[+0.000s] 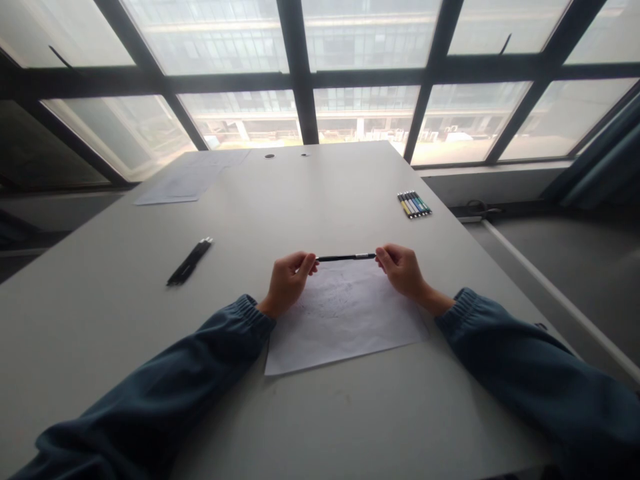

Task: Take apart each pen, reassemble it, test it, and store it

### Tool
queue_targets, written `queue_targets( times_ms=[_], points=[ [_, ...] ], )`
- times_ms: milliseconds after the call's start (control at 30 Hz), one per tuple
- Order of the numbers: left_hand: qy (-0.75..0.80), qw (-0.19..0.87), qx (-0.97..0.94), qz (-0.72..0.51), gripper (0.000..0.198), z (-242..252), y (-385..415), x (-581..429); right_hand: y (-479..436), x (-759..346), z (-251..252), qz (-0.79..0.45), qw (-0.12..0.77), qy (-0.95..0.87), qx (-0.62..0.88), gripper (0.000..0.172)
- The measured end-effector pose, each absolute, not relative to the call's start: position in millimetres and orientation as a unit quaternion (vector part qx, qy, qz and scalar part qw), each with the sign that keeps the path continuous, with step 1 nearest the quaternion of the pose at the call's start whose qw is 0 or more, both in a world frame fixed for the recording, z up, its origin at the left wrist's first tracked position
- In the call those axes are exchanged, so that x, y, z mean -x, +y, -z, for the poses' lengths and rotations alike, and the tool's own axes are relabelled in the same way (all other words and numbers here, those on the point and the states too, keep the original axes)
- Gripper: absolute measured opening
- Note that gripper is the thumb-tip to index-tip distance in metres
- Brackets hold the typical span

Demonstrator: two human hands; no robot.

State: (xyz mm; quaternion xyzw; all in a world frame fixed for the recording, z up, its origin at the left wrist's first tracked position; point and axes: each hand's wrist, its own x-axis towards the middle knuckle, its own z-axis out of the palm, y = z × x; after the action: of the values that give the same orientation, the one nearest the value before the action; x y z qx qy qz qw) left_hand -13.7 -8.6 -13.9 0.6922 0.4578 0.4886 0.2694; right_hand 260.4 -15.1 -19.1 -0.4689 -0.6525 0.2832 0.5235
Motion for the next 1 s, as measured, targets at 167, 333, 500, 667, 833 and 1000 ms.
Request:
queue_targets(
  times_ms=[167,333,500,667,833,1000],
  points=[
    [0.458,0.270,-0.692,-0.488,0.036,13.1,-8.9,13.5,-15.3,-260.4,20.3,-0.287,0.521,-0.655,0.465,0.043],
    [0.461,0.268,-0.694,-0.484,0.038,12.1,-9.2,12.9,-15.7,-260.2,20.3,-0.295,0.521,-0.653,0.464,0.044],
    [0.458,0.264,-0.694,-0.490,0.037,9.7,-11.0,12.0,-15.8,-260.1,19.4,-0.291,0.521,-0.654,0.466,0.046],
    [0.460,0.238,-0.694,-0.500,0.037,5.9,-14.0,12.3,-14.1,-259.5,20.7,-0.305,0.537,-0.637,0.462,0.051],
    [0.465,0.219,-0.693,-0.506,0.038,3.7,-14.9,12.4,-13.7,-260.1,19.0,-0.283,0.531,-0.670,0.434,0.039],
    [0.462,0.217,-0.695,-0.506,0.037,3.8,-14.4,11.8,-13.5,-258.6,22.1,-0.268,0.492,-0.724,0.402,0.033]
  ],
)
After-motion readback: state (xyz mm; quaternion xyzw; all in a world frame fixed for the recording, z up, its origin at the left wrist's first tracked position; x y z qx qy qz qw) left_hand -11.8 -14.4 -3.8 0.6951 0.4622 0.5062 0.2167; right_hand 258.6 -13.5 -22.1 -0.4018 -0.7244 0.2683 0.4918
